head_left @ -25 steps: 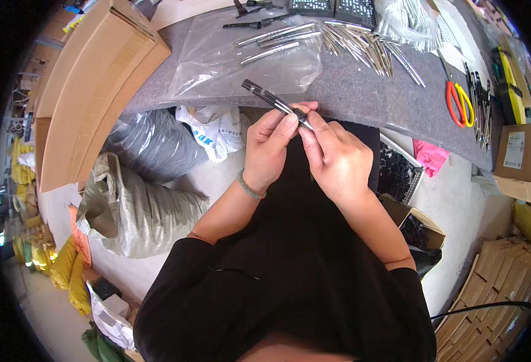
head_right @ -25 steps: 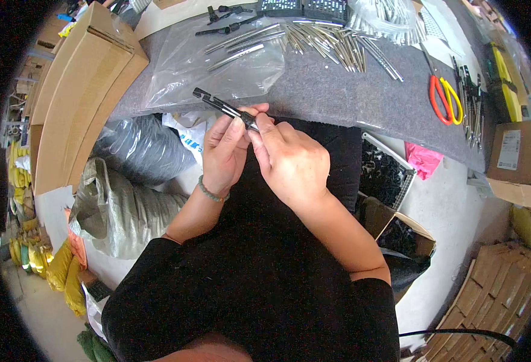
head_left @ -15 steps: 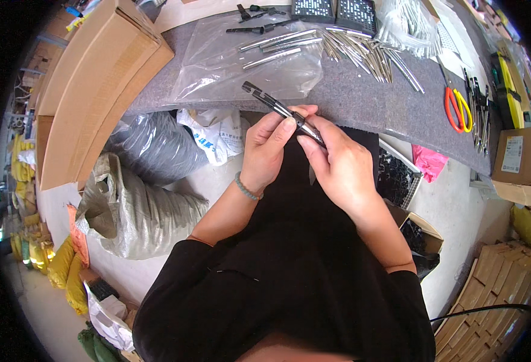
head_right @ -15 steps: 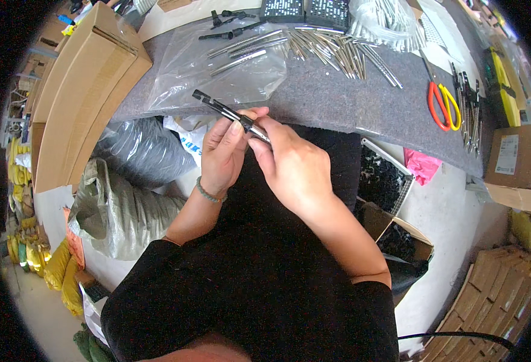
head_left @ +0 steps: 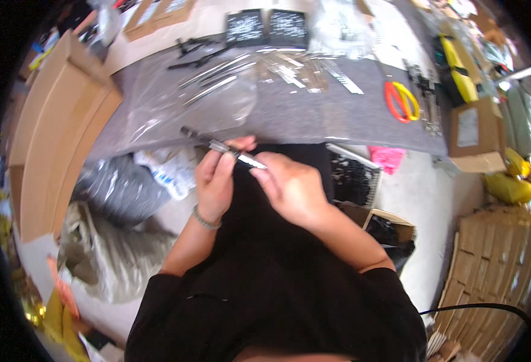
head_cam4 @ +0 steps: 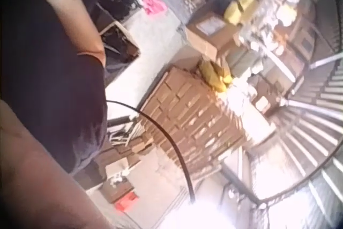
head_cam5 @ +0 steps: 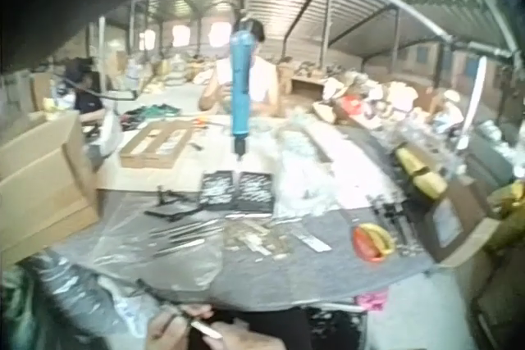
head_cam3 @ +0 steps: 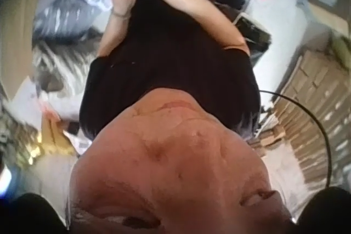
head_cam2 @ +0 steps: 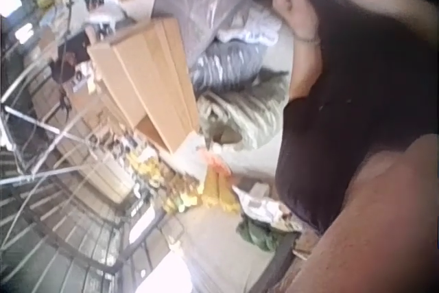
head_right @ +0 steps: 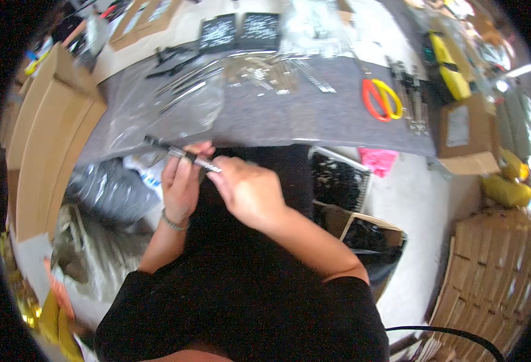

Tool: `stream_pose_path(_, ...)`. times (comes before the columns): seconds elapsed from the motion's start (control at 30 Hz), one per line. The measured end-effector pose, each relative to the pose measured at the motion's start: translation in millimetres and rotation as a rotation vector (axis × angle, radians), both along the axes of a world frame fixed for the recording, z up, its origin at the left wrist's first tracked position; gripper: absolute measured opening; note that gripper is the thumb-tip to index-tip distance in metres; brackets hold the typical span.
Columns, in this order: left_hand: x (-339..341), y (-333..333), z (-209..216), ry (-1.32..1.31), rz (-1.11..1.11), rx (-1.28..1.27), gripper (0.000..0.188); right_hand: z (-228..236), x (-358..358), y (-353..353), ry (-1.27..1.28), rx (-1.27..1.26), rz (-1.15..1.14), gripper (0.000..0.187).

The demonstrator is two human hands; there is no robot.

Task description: Assembling small metal components by inserting pins into tubes and using a powered tool.

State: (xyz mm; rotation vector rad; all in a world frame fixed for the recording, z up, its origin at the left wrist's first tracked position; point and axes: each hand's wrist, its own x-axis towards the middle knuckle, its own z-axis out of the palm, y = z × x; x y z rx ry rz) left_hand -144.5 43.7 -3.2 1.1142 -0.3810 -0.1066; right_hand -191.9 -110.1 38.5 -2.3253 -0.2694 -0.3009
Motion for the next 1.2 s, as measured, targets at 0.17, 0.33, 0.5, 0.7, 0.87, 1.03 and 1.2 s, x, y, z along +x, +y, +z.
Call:
stream_pose_path(0.17,-4,-23,-5,0.012,-0.102,-0.015,0.026,0,-9,-12,-0.046,0.013,-0.063,0.022)
stream_pose_path(0.33,-11,-42,-3,0.07,-0.222,0.1,0.042,-14,23,-108,-0.064,-0.259,-0.466,0.013)
stream_pose_path(0.5,-5,-24,-1,-0.039,-0.261,0.278,0.041,-17,57,-314,-0.158,-0.892,-0.934,0.035)
stream_pose_path(0.7,17,31,60,-0.679,0.388,0.769,0.027,-6,82,-311,-0.075,-0.946,-0.847,0.038)
stream_pose_path(0.87,121,52,53,-0.518,0.57,1.466,0.014,-3,113,-218,-0.415,-0.74,-0.497,0.027)
stream_pose_path(1.03,171,55,29,-0.558,0.44,1.722,0.012,-6,144,-93,-0.455,-0.53,-0.151,0.025)
stream_pose_path(1.2,155,64,27,-0.617,0.47,1.702,0.012,2,156,-38,-0.449,-0.335,-0.116,0.021)
